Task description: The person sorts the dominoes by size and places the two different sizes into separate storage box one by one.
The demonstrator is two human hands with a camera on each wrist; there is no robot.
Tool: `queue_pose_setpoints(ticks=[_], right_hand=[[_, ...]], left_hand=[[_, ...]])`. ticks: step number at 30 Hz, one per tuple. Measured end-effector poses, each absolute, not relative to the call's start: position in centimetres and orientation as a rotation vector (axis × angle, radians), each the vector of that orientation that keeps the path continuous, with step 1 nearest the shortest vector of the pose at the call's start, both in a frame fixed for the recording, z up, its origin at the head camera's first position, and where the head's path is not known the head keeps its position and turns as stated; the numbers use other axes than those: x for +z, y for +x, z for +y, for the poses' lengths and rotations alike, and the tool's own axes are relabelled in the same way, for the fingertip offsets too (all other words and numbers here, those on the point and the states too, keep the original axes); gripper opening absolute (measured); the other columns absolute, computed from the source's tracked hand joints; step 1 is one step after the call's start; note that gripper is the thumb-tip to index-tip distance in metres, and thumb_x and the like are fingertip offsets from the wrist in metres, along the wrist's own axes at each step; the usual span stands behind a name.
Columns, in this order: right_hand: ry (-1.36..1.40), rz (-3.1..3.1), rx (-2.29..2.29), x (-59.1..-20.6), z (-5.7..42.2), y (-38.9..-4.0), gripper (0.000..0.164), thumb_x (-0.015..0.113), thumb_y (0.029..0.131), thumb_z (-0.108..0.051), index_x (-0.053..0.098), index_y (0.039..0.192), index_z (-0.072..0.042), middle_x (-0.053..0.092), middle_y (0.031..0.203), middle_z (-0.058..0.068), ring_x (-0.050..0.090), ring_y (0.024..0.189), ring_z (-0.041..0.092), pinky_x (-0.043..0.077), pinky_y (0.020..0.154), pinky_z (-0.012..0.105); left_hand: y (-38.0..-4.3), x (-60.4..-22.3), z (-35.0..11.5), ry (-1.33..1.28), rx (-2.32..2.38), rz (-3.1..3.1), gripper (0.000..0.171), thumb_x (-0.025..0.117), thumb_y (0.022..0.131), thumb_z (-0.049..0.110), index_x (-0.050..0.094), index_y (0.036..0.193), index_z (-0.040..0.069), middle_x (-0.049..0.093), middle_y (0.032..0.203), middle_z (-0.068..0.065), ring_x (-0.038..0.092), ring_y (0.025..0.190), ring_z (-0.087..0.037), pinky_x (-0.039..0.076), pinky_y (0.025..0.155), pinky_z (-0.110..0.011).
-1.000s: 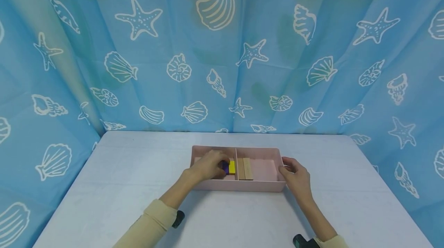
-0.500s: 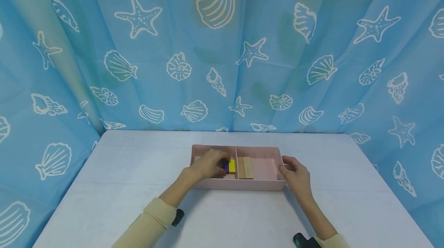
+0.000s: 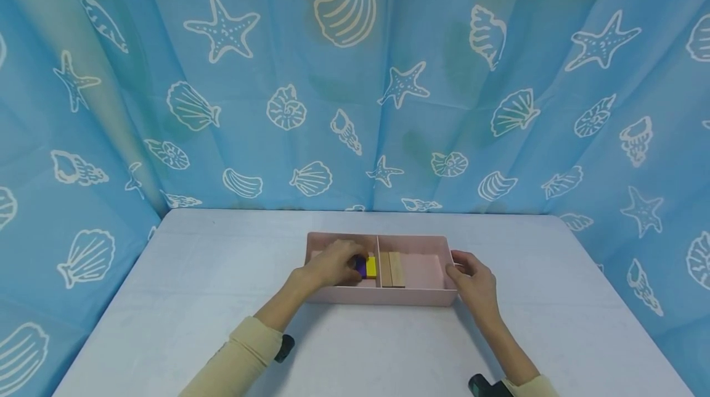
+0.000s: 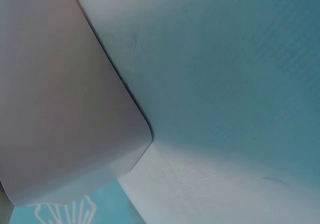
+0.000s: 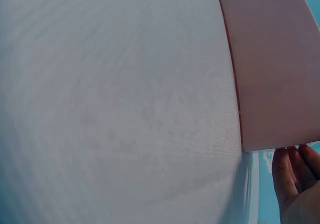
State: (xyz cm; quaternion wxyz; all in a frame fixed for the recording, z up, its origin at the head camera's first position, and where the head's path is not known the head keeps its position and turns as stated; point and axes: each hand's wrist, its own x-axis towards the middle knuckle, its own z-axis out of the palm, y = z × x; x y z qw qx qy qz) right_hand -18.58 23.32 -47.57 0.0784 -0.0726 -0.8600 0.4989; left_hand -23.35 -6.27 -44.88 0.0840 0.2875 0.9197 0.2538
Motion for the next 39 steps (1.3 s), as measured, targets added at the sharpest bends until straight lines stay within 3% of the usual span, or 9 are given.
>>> queue_pose_setpoints(ticks=[6,13,19,23,31,39], right_hand=[[-0.231,-2.576,1.497,-47.6,23.4,-18.5,0.039,0.059,0.098,-0.015,0.057,0.134,-0.003,0.059,0.134,0.017,0.059,0.117,0.029,0.047,0.084,0.013],[-0.227,-2.586,1.478,-47.5,23.4,-18.5,0.039,0.058,0.097,-0.016,0.057,0.134,-0.003,0.059,0.134,0.016,0.059,0.117,0.029,0.052,0.093,0.031],[-0.184,-2.579,1.467,-47.5,23.3,-18.3,0.04,0.058,0.097,-0.016,0.057,0.134,-0.002,0.059,0.134,0.017,0.059,0.117,0.03,0.049,0.086,0.015],[-0.133,-2.549,1.436,-48.1,23.5,-18.4,0.041,0.058,0.096,-0.021,0.058,0.132,-0.002,0.061,0.132,0.018,0.06,0.114,0.033,0.053,0.087,0.023],[-0.081,-2.534,1.355,-50.6,24.6,-19.7,0.038,0.06,0.096,-0.027,0.061,0.129,-0.008,0.064,0.127,0.009,0.064,0.107,0.024,0.052,0.08,0.016],[-0.106,-2.557,1.386,-48.5,23.7,-18.5,0.04,0.061,0.096,-0.025,0.06,0.13,-0.003,0.062,0.129,0.016,0.062,0.11,0.031,0.054,0.081,0.022]], left_hand=[[-23.2,-44.8,-6.3,0.875,0.749,2.748,0.041,0.077,0.088,0.016,0.065,0.126,0.009,0.064,0.122,-0.003,0.057,0.107,-0.018,0.05,0.097,-0.034],[-23.3,-44.9,-6.4,0.87,0.734,2.754,0.037,0.078,0.088,0.019,0.067,0.123,0.011,0.064,0.116,-0.001,0.055,0.102,-0.015,0.051,0.094,-0.032],[-23.4,-45.1,-6.5,0.852,0.741,2.744,0.036,0.079,0.087,0.021,0.068,0.121,0.012,0.062,0.111,0.001,0.054,0.098,-0.013,0.052,0.09,-0.027],[-23.3,-45.0,-6.4,0.846,0.74,2.741,0.037,0.079,0.086,0.023,0.069,0.12,0.013,0.061,0.109,0.001,0.054,0.098,-0.013,0.052,0.088,-0.027],[-23.3,-44.9,-6.5,0.874,0.775,2.723,0.035,0.078,0.087,0.024,0.069,0.119,0.01,0.06,0.107,0.0,0.054,0.093,-0.013,0.051,0.081,-0.023],[-23.1,-44.6,-6.8,0.923,0.827,2.717,0.033,0.076,0.089,0.023,0.07,0.117,0.007,0.06,0.103,-0.003,0.056,0.09,-0.015,0.05,0.077,-0.025]])
